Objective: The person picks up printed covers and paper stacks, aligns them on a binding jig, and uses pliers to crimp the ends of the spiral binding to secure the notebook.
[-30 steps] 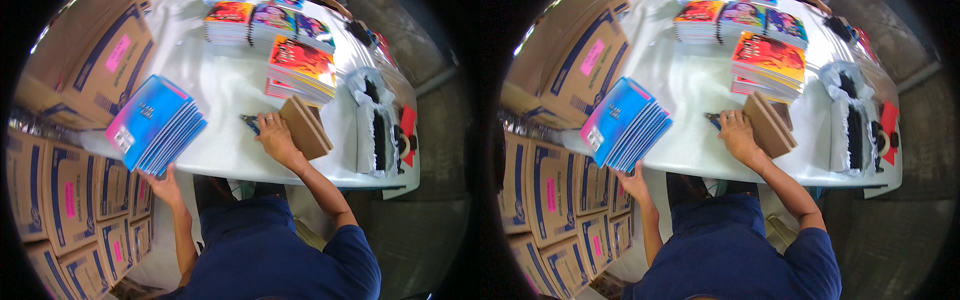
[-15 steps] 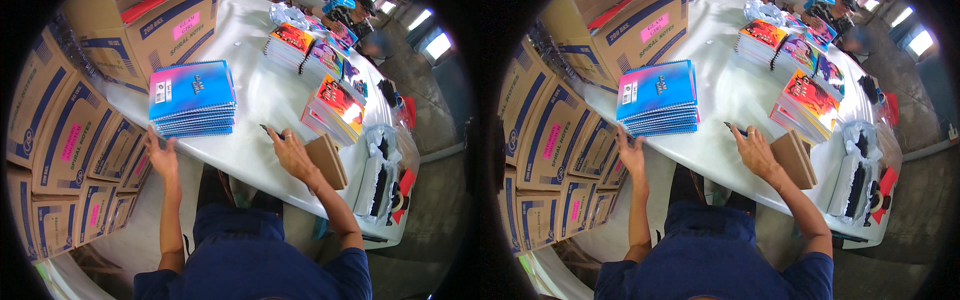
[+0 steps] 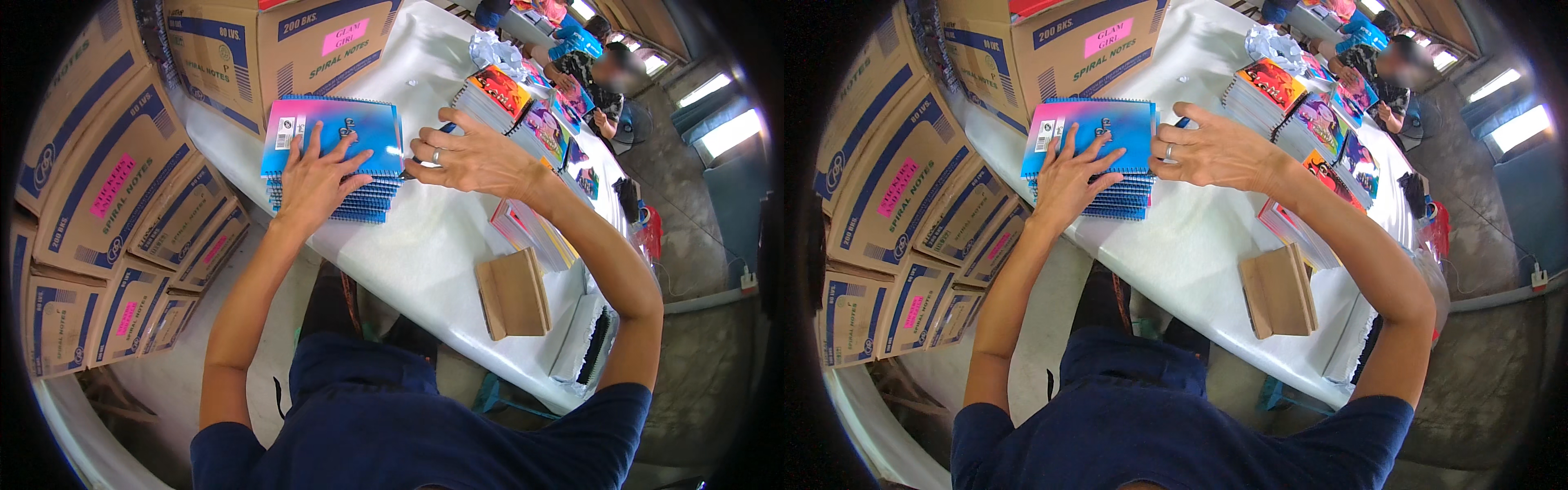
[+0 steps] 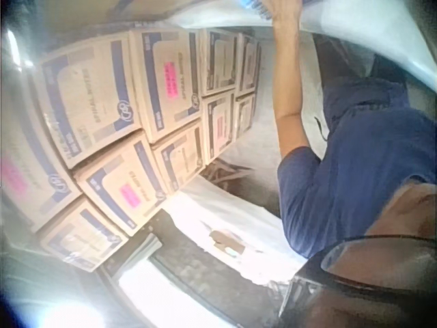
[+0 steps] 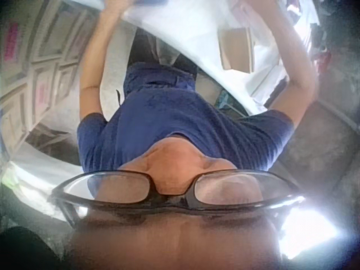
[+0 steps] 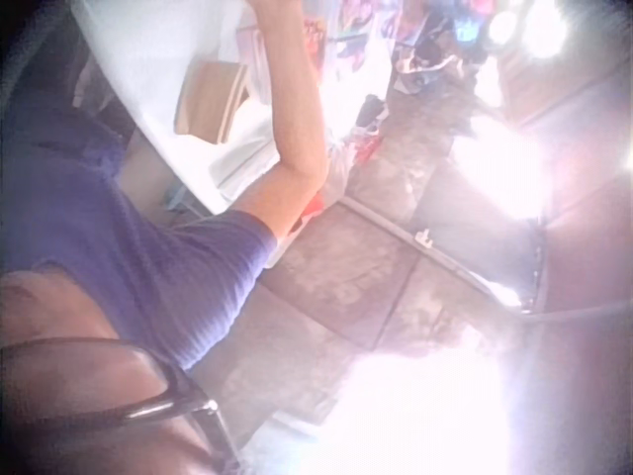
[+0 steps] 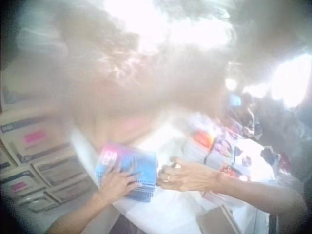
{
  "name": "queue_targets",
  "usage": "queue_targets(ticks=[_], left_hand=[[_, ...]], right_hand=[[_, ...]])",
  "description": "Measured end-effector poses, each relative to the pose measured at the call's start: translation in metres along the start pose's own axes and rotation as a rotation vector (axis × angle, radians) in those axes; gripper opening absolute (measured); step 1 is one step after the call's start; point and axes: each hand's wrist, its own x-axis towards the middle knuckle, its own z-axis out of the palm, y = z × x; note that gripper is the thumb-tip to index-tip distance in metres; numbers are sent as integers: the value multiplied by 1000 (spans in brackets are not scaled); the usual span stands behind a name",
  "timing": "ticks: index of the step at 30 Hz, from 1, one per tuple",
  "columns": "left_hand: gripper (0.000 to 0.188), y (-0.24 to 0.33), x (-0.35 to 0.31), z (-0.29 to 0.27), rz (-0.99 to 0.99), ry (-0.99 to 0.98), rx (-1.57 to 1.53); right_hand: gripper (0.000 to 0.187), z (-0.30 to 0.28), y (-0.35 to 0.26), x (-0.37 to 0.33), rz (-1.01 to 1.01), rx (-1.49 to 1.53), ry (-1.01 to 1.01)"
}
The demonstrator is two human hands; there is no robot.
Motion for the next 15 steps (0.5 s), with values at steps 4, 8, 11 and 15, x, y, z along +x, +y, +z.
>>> queue_targets(ticks=[4, 8, 11, 15], left_hand=[[41, 0, 0, 0, -4, 1, -7], [39, 0, 0, 1, 12, 13, -19], [38, -1, -1, 2, 16, 14, -46], [39, -3, -1, 2, 5, 12, -21]], right_hand=[[28, 12, 6, 5, -109, 11, -4], [21, 21, 4, 2, -127, -28, 58], [29, 20, -12, -3, -18, 30, -32], [18, 14, -61, 16, 454, 124, -421]])
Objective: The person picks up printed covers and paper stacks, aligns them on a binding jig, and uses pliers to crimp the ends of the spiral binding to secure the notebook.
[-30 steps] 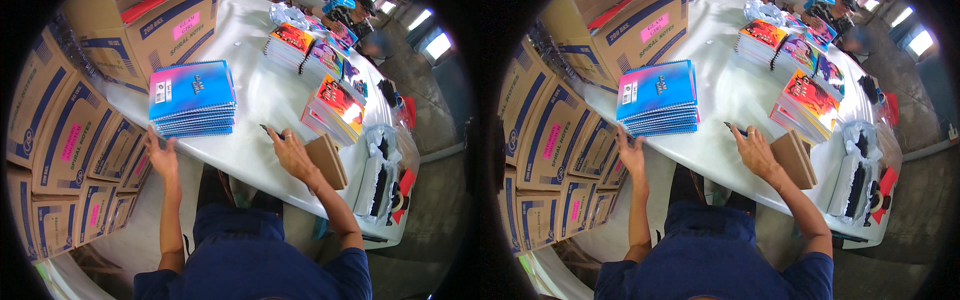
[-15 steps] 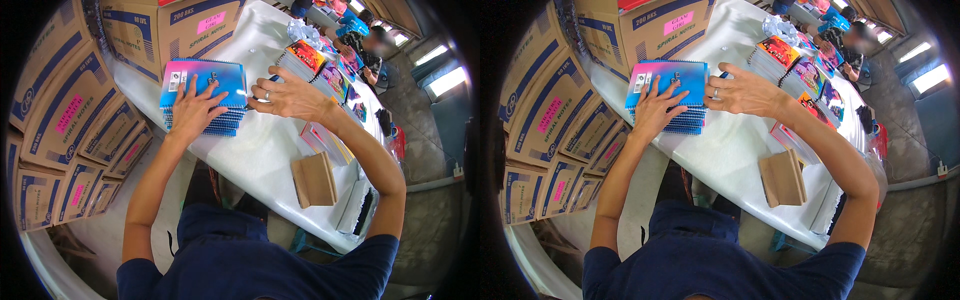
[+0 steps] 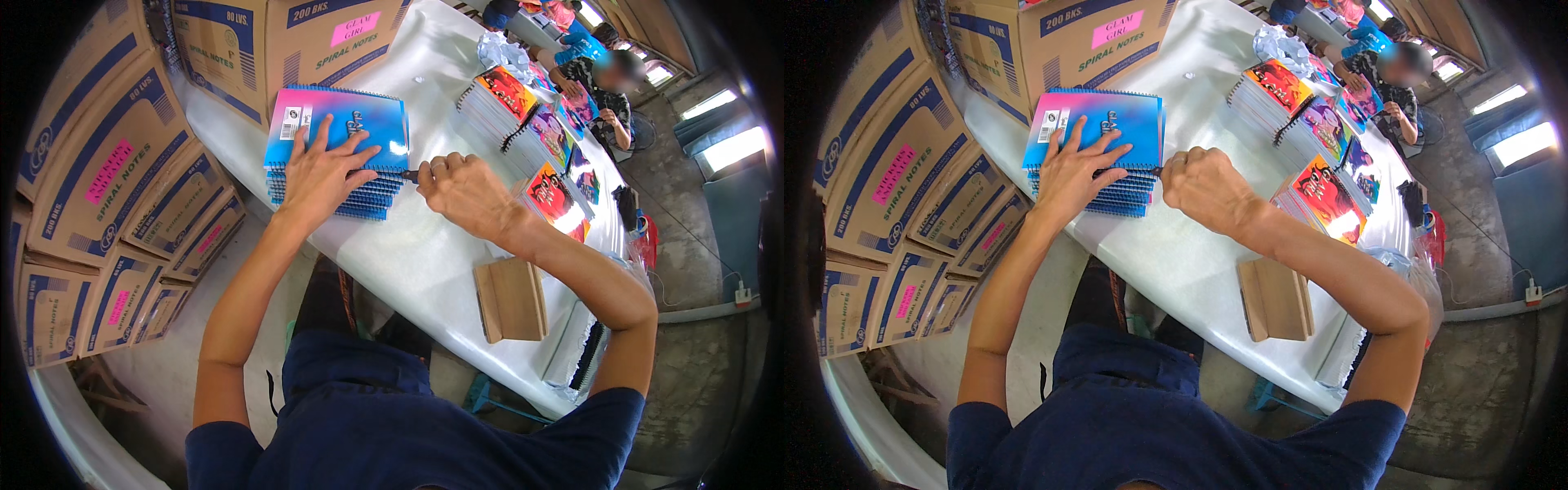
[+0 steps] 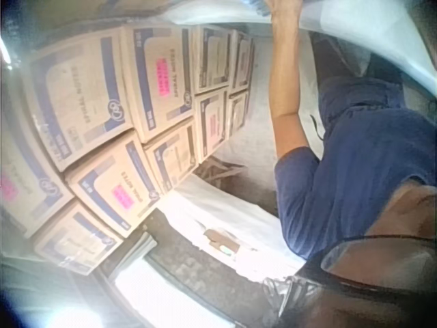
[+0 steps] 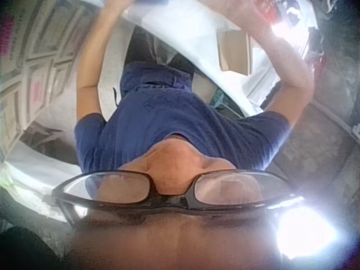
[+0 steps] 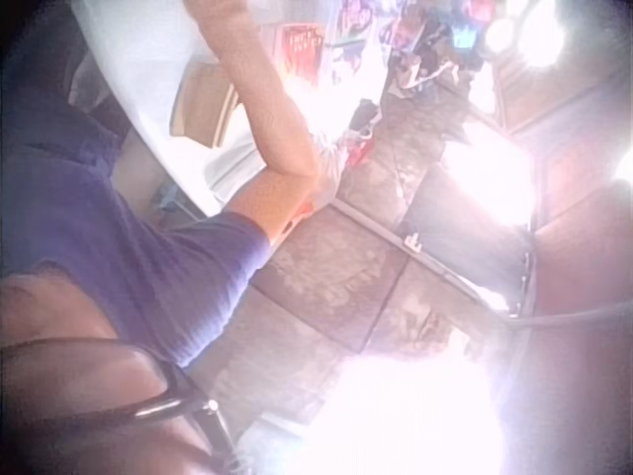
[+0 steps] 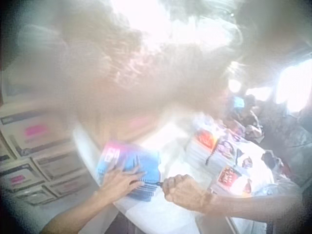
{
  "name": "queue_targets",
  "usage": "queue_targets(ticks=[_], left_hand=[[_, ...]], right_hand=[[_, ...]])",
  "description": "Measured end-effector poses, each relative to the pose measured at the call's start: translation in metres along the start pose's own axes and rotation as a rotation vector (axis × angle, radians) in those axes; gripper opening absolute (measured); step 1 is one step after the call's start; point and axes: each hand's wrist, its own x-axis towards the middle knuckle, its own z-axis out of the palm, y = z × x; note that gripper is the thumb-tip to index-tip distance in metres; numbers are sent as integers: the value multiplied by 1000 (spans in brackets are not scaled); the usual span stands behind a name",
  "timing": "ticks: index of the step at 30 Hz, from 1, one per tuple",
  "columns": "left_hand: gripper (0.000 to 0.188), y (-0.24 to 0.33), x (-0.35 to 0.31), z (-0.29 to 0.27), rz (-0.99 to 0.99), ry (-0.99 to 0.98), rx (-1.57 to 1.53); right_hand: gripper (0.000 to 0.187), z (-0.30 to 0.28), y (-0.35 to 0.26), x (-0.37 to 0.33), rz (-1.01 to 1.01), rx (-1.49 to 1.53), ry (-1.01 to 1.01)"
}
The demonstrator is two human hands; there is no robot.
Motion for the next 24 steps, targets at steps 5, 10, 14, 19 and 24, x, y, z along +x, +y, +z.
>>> queue_targets(ticks=[5, 10, 14, 19, 24], left_hand=[[40, 3, 3, -4, -14, -49, 11], [41, 3, 3, -1, -24, -54, 9], [42, 3, 3, -3, -18, -67, 17], [44, 2, 1, -2, -35, -56, 25], [46, 3, 2, -4, -40, -76, 27]], right_hand=[[23, -11, 44, -2, -329, -5, 415], [25, 4, 47, 0, -461, -150, 419], [25, 7, 30, -10, -341, -103, 260], [26, 2, 6, -16, -53, 44, 16], [29, -10, 39, -6, -352, -60, 443]])
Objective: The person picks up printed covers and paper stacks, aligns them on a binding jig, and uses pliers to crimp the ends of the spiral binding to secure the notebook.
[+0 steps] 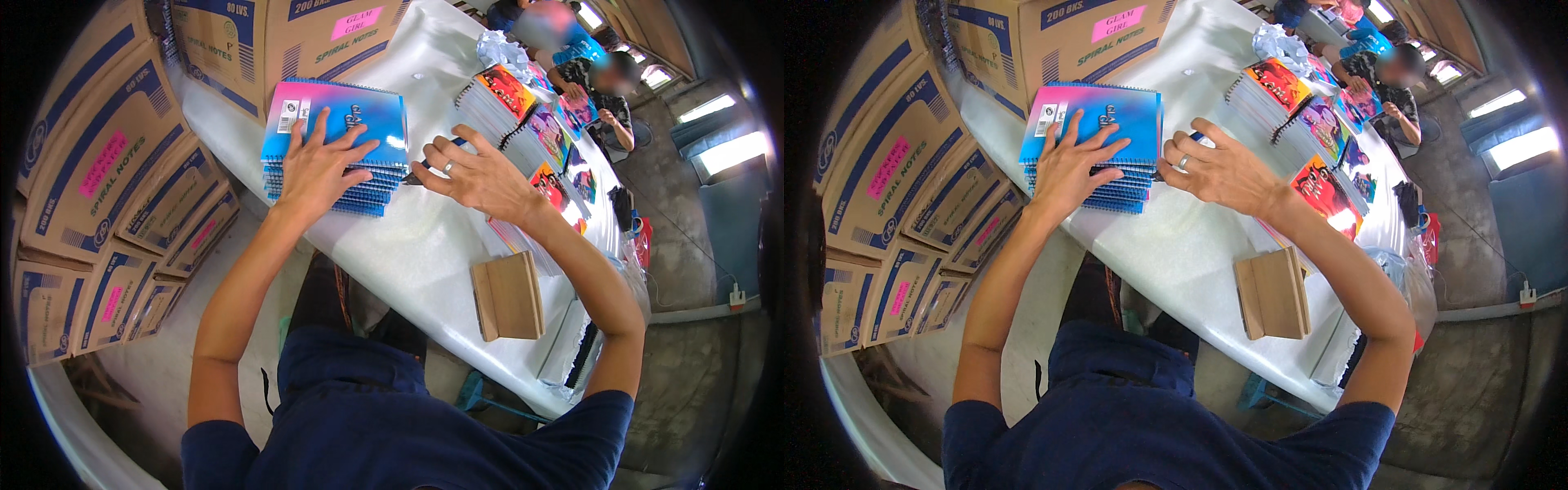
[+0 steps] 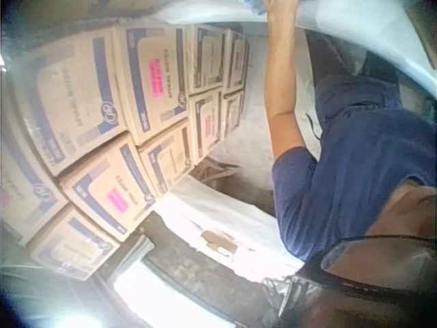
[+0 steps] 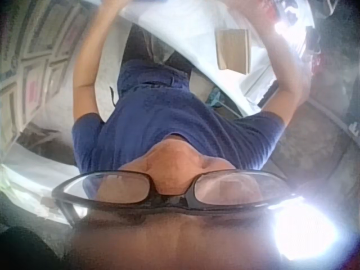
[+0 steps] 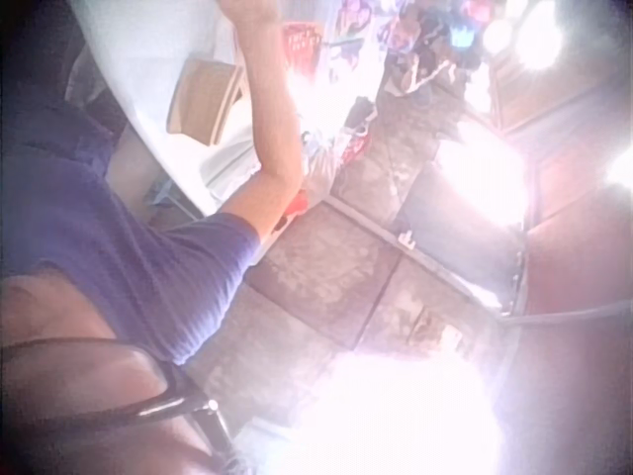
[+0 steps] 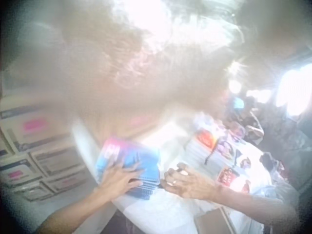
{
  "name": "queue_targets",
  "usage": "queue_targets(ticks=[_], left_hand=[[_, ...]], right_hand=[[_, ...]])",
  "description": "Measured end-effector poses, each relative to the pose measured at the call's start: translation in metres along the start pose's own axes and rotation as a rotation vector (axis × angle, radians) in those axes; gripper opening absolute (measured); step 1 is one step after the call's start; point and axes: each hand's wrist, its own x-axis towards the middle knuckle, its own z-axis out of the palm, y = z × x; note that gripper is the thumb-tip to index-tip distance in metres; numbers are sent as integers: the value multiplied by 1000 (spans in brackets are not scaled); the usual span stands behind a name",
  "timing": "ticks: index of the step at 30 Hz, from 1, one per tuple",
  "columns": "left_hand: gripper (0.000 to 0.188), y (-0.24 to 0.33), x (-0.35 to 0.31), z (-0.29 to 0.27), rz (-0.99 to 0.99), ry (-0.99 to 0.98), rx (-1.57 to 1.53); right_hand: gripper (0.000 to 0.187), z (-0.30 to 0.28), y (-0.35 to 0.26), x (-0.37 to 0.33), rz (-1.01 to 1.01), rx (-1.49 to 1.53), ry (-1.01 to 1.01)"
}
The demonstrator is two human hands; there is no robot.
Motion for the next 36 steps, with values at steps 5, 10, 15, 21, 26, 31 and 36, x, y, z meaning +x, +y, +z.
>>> queue_targets(ticks=[5, 10, 15, 21, 26, 31, 36], left_hand=[[48, 2, 1, 0, -8, -31, -2], [49, -2, -1, -1, -14, -22, 2], [53, -1, -3, -2, -4, -3, -8], [56, 1, 1, 1, -1, 2, -10], [56, 1, 2, 1, 14, 6, -6], [59, 1, 1, 1, 7, -10, -7], [63, 0, 0, -1, 5, -12, 11]], right_hand=[[43, 15, 5, -10, -119, -133, -93], [24, 6, -26, 5, 108, 16, -341], [22, -10, -26, 23, 278, 64, -362], [35, 11, -4, 3, -58, 12, -95], [39, 13, -10, -1, -141, -176, -200], [28, 17, -28, -2, 36, -40, -199], [24, 13, -59, 20, 362, 28, -502]])
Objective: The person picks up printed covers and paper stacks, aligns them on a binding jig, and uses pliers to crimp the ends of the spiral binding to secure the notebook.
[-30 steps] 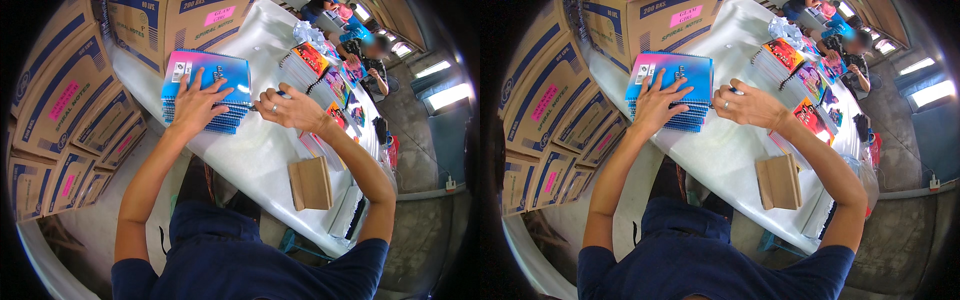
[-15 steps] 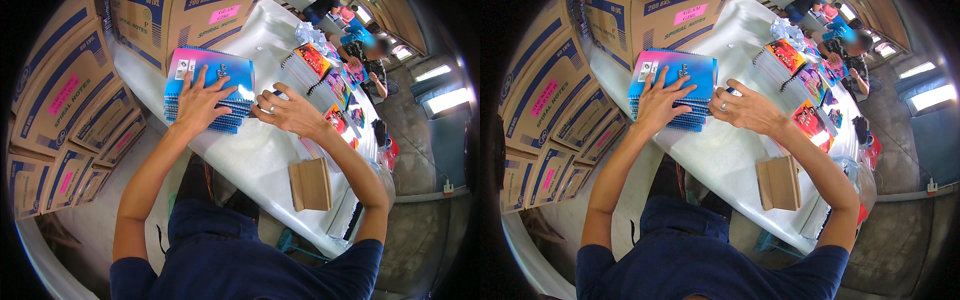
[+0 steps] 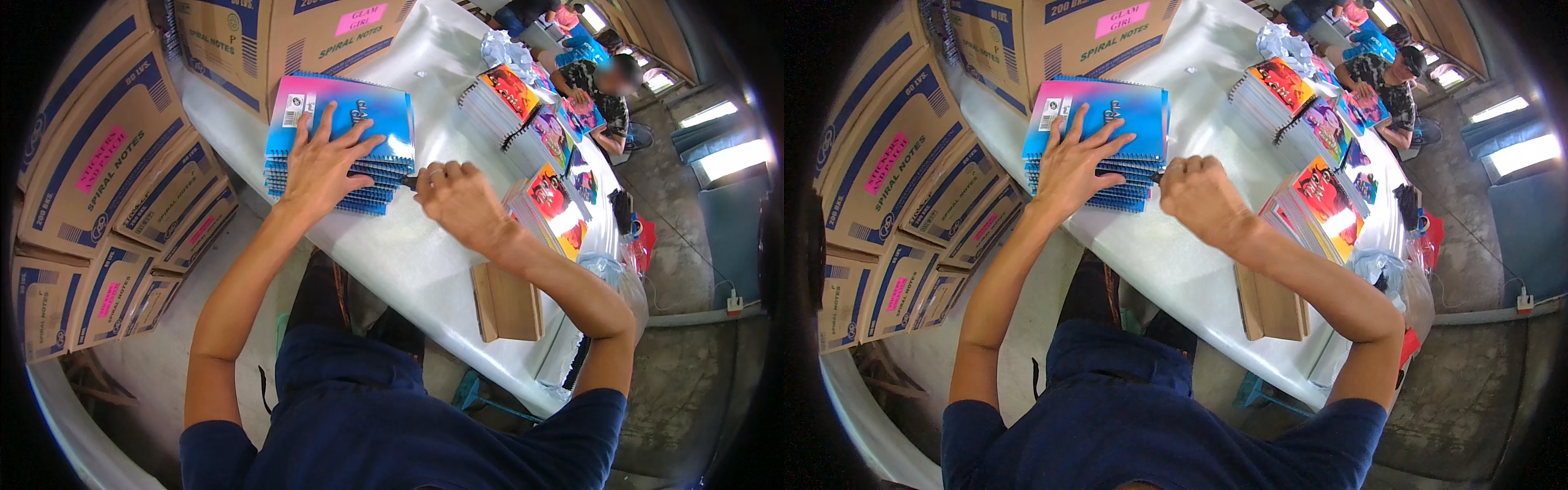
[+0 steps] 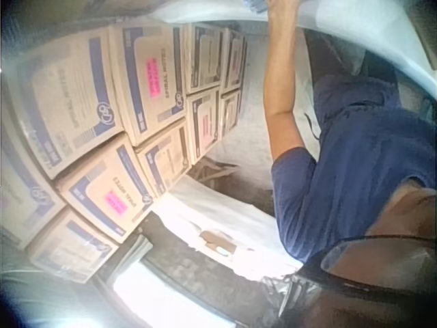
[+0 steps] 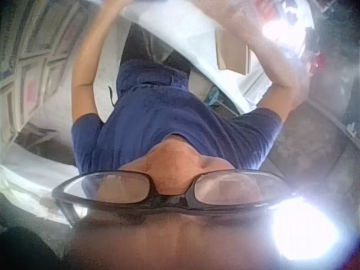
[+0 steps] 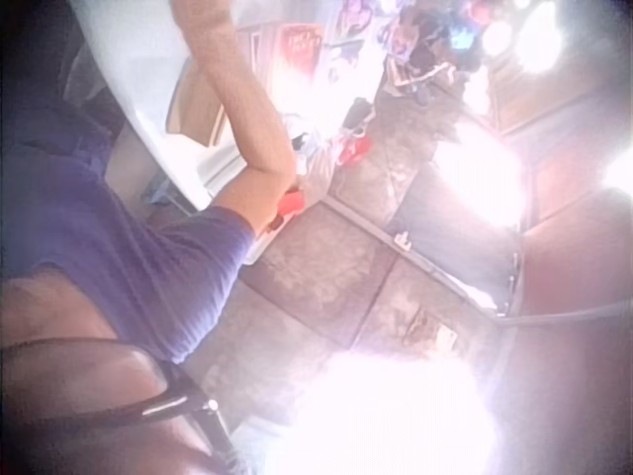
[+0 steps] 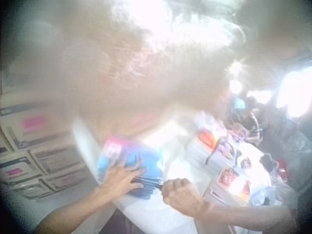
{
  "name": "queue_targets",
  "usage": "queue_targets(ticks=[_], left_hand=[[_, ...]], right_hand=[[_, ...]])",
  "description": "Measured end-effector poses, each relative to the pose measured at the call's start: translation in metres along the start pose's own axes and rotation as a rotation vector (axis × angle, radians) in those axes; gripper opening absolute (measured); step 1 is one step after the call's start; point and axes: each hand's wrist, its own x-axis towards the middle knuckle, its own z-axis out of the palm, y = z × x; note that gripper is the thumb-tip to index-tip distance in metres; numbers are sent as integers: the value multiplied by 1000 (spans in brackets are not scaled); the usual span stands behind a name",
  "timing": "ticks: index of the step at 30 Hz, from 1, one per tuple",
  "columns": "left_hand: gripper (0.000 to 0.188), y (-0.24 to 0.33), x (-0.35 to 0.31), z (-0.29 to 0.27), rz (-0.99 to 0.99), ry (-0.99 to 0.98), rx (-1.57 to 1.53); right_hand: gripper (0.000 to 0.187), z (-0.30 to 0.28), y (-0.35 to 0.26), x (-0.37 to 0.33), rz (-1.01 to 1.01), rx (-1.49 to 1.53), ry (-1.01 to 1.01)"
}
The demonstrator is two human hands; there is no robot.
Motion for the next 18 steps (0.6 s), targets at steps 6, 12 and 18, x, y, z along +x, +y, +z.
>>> queue_targets(ticks=[6, 12, 18], left_hand=[[65, 3, 1, 1, 9, 12, -23], [66, 1, 0, 2, 22, 11, -20], [68, 1, 0, 3, 12, 0, -17]], right_hand=[[25, 6, 43, 0, -333, 31, 433], [22, 18, 42, 1, -439, -160, 444], [22, 12, 39, 0, -443, -192, 449]])
